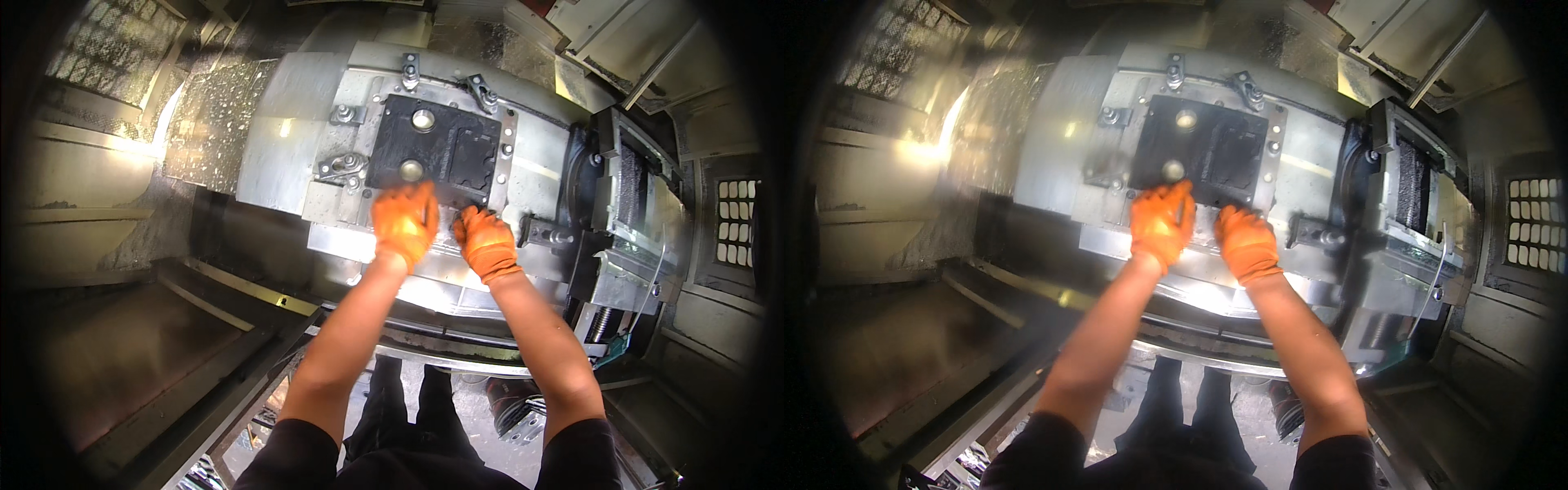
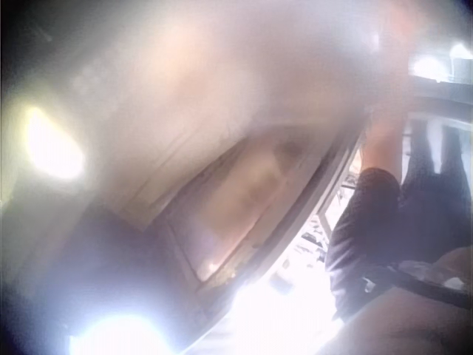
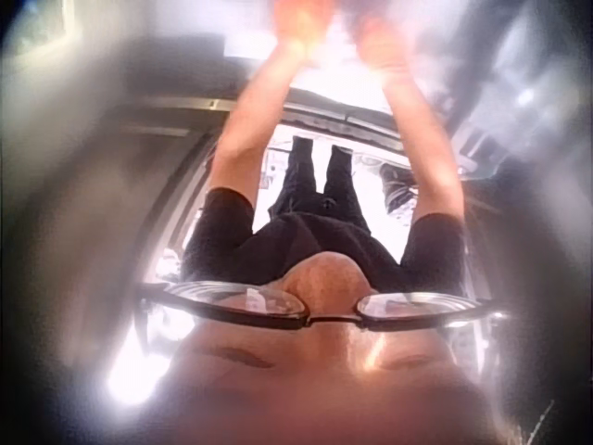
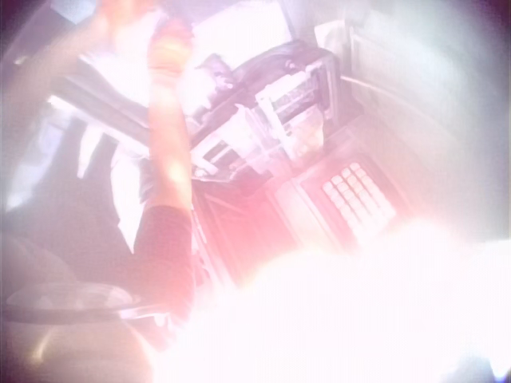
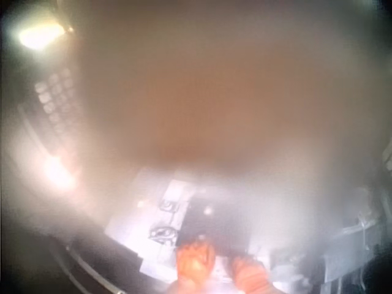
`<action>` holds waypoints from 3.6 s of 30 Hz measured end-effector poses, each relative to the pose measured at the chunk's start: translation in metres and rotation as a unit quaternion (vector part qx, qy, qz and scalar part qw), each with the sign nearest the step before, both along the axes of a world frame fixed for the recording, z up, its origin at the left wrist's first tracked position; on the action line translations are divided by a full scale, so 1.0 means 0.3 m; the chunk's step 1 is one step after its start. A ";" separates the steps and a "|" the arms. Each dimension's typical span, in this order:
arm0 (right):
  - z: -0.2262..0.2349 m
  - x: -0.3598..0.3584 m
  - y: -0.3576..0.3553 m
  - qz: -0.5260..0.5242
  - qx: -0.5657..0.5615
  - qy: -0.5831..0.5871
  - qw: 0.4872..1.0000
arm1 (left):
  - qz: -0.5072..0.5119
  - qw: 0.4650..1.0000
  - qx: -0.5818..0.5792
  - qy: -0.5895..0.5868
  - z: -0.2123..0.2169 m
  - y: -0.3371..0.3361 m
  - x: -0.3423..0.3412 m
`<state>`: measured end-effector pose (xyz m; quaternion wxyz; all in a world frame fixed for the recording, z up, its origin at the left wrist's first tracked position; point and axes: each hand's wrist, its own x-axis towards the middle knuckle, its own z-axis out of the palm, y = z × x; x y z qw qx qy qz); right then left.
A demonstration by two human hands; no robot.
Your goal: The person secures a metal plate onto a machine using a wrench, then removes a metal component and places it on the floor. They proceed to position and adjust another metal part on the machine, using a wrench to tighten bolts and secure it in place.
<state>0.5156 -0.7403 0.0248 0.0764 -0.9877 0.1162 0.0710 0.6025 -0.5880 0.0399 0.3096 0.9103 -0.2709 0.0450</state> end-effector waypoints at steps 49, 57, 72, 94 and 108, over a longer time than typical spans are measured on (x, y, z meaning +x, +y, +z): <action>-0.019 0.848 -0.473 -0.223 0.179 0.103 0.953 | 0.145 0.980 0.050 -0.125 -0.171 -0.163 0.355; 0.023 0.835 -0.457 -0.216 0.155 0.102 0.959 | 0.150 0.979 0.053 -0.126 -0.173 -0.169 0.354; 0.026 0.839 -0.449 -0.203 0.126 0.123 0.963 | 0.145 0.982 0.048 -0.112 -0.177 -0.161 0.350; 0.248 0.754 -0.536 -0.071 0.048 0.039 0.996 | 0.140 0.983 0.032 -0.113 -0.172 -0.156 0.352; 0.180 0.847 -0.407 -0.061 -0.065 0.164 0.982 | 0.156 0.982 0.064 -0.086 -0.167 -0.152 0.349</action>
